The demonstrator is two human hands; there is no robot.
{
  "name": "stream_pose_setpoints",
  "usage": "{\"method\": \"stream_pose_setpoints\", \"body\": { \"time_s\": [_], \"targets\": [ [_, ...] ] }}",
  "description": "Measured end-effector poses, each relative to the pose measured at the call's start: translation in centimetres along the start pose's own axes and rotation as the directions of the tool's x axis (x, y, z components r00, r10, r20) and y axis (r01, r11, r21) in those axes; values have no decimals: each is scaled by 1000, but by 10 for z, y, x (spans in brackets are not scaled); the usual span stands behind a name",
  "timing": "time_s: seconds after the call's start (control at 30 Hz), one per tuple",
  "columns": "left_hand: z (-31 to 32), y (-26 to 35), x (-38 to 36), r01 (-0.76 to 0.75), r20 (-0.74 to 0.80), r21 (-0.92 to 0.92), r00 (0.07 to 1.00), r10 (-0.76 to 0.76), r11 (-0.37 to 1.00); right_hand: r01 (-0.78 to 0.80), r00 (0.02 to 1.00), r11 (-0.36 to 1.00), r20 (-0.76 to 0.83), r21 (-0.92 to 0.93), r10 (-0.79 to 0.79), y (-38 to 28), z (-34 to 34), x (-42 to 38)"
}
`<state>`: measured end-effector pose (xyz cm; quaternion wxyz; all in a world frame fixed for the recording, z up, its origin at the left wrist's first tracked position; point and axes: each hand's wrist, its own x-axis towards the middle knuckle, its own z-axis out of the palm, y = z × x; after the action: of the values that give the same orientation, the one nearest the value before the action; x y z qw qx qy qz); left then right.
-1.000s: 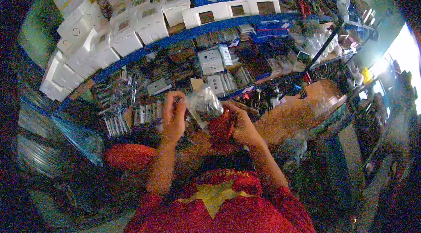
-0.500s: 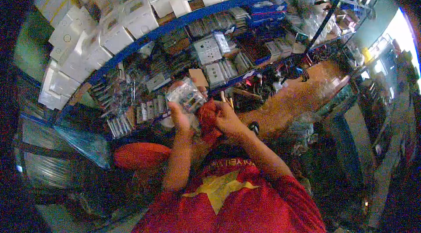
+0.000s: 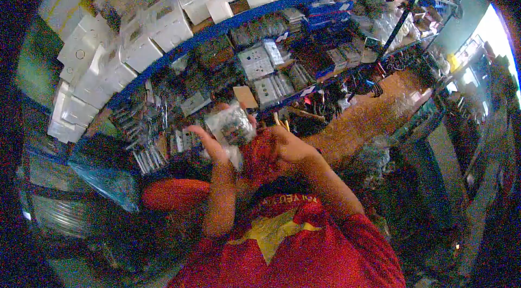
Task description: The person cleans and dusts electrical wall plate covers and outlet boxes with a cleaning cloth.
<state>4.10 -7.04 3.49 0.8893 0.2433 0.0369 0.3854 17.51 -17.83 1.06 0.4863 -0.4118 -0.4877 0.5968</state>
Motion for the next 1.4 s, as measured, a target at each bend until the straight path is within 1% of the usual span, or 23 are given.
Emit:
{"method": "stream_pose_setpoints", "body": {
  "time_s": [0.03,0.1,0.2,0.3,0.37,0.4,0.47,0.5,0.6,0.67,0.7,0.77,0.83,0.9,0.93,0.97,1.07,1.17,1.23,1.27,1.3,1.33,1.4],
  "targets": [
    [2,-1,-1,8,53,-34,999,-6,999,9,1000,945,22,326,-17,5,-2,-6],
    [2,4,-1,-28,3,-106,1000,28,994,-8,997,542,51,840,-64,3,6,-16],
    [-3,12,-2,-130,-144,-80,982,118,988,220,943,837,-330,502,-51,5,14,-14],
    [-4,0,-2,-196,-320,11,928,190,980,247,943,901,-304,356,-138,-6,31,-12],
    [-10,-15,-4,-292,-152,272,928,340,917,330,886,931,-390,153,-250,2,50,6],
    [-9,-20,-5,-344,-51,382,919,391,858,214,906,972,-393,99,-159,3,48,6],
    [-9,-17,-6,-293,-91,291,939,331,911,-37,911,999,-411,-6,31,-3,42,4],
    [-11,-17,-5,-265,-110,237,949,297,935,28,872,962,-463,-272,-157,16,38,1],
    [-15,-12,-3,-194,-164,51,966,200,980,-143,823,807,-521,-573,-224,23,34,-1],
    [-7,-7,-3,-182,-169,7,969,181,983,-22,816,1000,-578,-5,15,6,33,-2],
    [-2,-2,-6,-164,-186,-40,971,154,986,35,823,955,-550,294,140,-1,33,-5],
    [4,8,-8,-131,-205,-136,973,101,982,405,725,675,-666,616,174,60,1,-11],
    [8,8,-8,-153,-206,-25,968,144,988,177,920,861,-392,477,28,44,2,-3],
    [4,-2,-8,-170,-148,80,972,180,982,130,881,990,-451,-62,-144,-10,44,-13],
    [8,-5,-10,-174,-144,100,972,187,980,90,861,937,-447,-337,-244,-20,58,-12],
    [13,-7,-13,-175,-137,119,972,191,977,87,884,989,-449,-122,-133,-12,61,6],
    [11,-4,-16,-133,-37,137,990,140,982,-24,968,949,-245,-314,-57,-26,47,-13],
    [6,-3,-17,-95,-10,183,995,99,978,-46,998,970,-47,-240,35,-2,12,-20],
    [13,3,-19,-62,19,159,998,60,985,-30,960,978,-280,-207,-29,-4,-2,-28],
    [15,6,-20,-45,34,147,999,40,988,56,947,998,-316,-40,-66,-14,2,-24],
    [4,8,-20,24,212,121,976,-49,992,155,931,979,-351,129,-102,-23,5,-20],
    [-6,3,-19,34,162,233,984,-73,972,257,913,925,-385,279,-137,-33,9,-15],
    [-25,-9,-19,86,53,449,991,-123,889,227,867,937,-383,-264,-318,-64,26,-17]
  ]
}}
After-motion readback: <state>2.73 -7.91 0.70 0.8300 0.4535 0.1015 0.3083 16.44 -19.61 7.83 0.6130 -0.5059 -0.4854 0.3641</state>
